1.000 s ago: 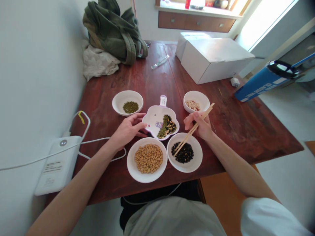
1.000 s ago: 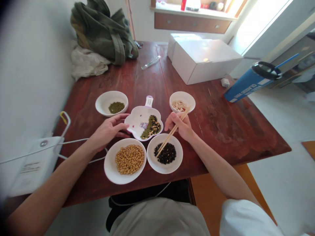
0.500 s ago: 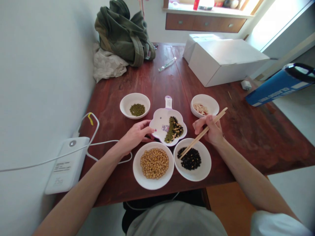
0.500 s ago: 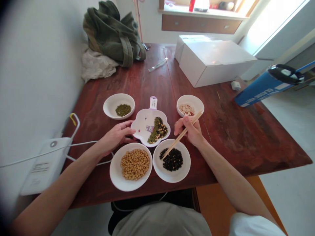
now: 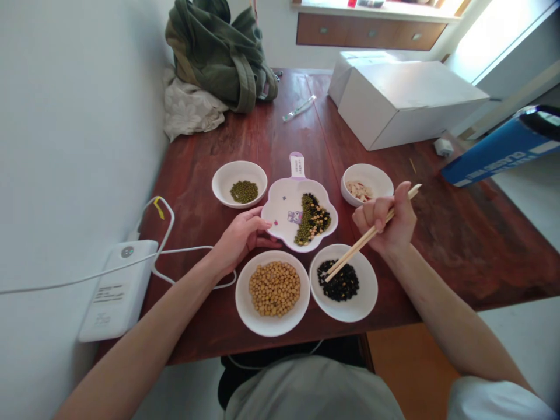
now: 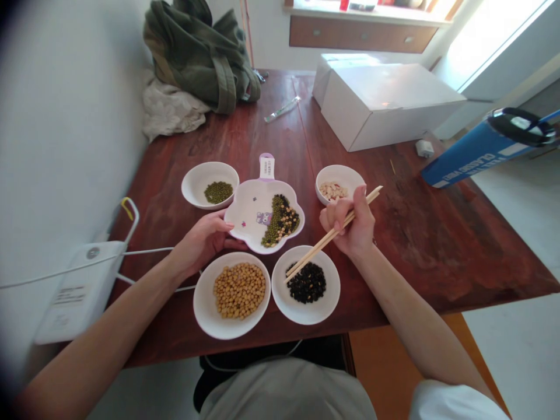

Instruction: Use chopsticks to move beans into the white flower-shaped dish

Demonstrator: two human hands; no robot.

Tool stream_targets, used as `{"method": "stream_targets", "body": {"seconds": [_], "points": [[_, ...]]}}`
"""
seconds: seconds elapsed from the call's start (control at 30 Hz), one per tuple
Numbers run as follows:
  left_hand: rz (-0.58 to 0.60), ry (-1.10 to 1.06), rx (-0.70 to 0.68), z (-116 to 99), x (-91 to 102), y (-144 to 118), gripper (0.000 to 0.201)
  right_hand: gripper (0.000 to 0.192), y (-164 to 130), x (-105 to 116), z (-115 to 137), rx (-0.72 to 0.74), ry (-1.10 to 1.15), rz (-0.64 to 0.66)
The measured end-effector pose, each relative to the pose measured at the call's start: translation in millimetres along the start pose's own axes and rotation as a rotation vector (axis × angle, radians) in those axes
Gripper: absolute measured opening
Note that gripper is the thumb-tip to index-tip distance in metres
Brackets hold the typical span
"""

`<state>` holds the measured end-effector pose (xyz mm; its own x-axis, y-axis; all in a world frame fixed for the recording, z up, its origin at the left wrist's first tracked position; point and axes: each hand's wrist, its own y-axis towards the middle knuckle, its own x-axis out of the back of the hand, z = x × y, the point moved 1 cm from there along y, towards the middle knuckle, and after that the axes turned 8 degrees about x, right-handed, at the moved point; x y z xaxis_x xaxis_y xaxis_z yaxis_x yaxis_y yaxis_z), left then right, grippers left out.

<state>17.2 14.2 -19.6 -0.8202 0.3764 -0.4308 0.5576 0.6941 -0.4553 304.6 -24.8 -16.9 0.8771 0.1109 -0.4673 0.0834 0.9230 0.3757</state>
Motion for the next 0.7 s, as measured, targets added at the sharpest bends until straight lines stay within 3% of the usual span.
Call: {"method": "stream_targets", "body": {"seconds": [0.27,0.53,0.7], "points": [[-0.045,-0.057,-0.086,-2.2,-1.9,-2.0,0.025,0.069,5.0,6.7,4.0,0.014,-0.031,-0.129],[-0.129,-0.050,-0.100,-0.7,-5.6,2.6,0.025,0.055,5.7,1.3,-0.7,0.014,-0.038,-0.145],[-0.161,-0.032,-0.095,-0.8,-8.2,2.4,0.032,0.058,5.5,1.8,-1.8,0.007,-0.068,-0.119]]}}
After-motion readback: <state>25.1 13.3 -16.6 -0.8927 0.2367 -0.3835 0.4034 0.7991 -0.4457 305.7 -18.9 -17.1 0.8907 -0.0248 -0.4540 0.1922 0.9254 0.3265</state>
